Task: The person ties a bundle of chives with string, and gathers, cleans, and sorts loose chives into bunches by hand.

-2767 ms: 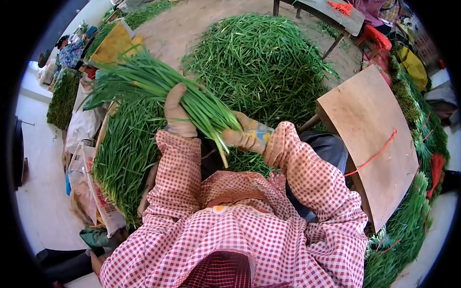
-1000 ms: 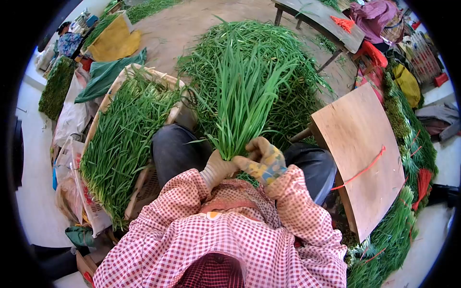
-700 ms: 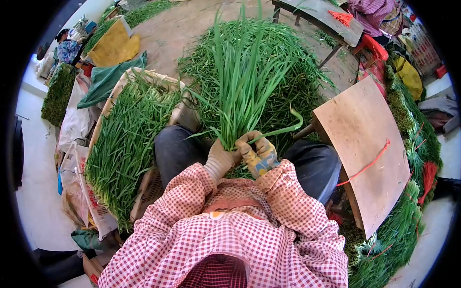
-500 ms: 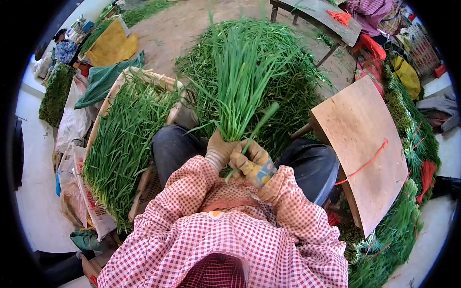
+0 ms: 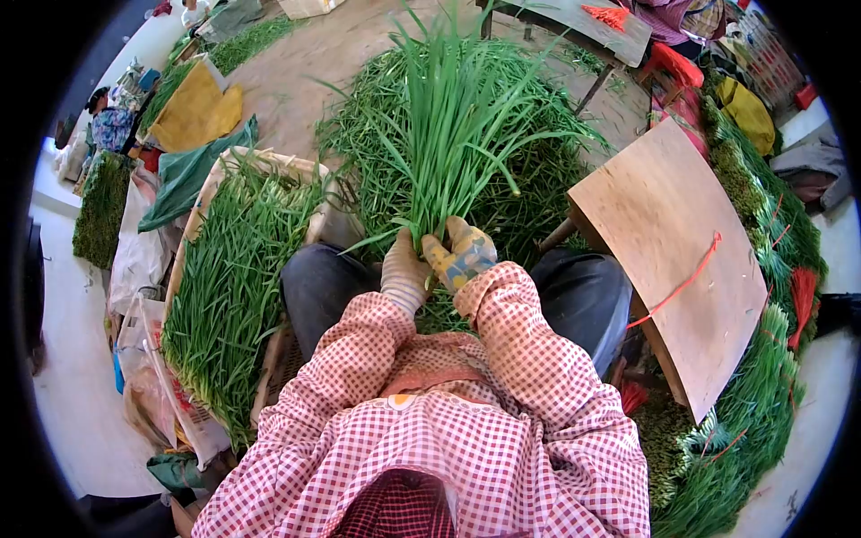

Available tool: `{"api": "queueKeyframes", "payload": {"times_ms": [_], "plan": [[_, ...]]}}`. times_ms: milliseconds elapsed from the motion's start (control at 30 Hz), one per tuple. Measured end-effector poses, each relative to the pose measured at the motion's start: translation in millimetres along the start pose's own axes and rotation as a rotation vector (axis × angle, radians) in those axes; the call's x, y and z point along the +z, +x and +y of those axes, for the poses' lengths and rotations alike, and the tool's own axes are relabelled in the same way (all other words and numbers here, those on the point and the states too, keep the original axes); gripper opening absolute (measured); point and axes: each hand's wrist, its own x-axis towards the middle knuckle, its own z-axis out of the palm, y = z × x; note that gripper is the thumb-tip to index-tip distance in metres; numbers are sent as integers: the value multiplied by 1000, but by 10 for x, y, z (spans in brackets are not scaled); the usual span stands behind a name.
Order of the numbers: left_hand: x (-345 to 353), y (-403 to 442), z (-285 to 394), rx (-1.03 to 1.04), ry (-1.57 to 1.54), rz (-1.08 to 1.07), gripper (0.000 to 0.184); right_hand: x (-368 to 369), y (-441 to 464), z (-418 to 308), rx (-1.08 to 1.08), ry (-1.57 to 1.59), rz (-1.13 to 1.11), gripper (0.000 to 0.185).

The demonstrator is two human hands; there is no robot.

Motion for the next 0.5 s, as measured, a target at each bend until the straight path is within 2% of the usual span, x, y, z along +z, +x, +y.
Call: {"api": "queueKeyframes", "payload": {"times_ms": [33, 67, 100, 167, 200, 233, 267, 300, 367, 400, 433, 467, 500], "plan": [[-137, -75, 156, -100, -161, 12, 37, -12, -1, -16, -27, 29, -10, 27], [-117, -43, 105, -143, -276, 27, 38, -67, -52, -42, 20, 233, -121, 24], [-72, 2, 9, -158, -370, 35, 38, -112, -120, -69, 18, 237, -120, 24], [60, 246, -297, -122, -608, 20, 38, -187, -269, -103, 197, 649, -273, 22], [32, 328, -383, -99, -548, 30, 39, -216, -365, -117, 155, 653, -238, 22], [-339, 149, -17, -104, 91, 68, 39, -263, -424, -49, 137, 622, -227, 22], [-580, 148, 153, -160, 190, 59, 43, -363, -483, 42, 123, 562, -308, 24], [-690, 244, 55, -54, 207, 142, 43, -481, -522, 139, 104, 500, -386, 25], [-1070, 352, 105, -126, 548, 140, 40, -642, -505, 361, 47, -138, -567, 44], [-1256, 358, 91, -23, 660, 149, 38, -668, -499, 458, 32, -131, -560, 44], [-1452, 352, 102, 82, 773, 154, 37, -680, -499, 544, 59, -409, -658, 48], [-1669, 350, 138, 70, 867, 33, 37, -698, -492, 603, 90, -692, -752, 52], [-1876, 337, 150, 49, 959, -92, 37, -733, -487, 587, 83, -686, -750, 52]]}}
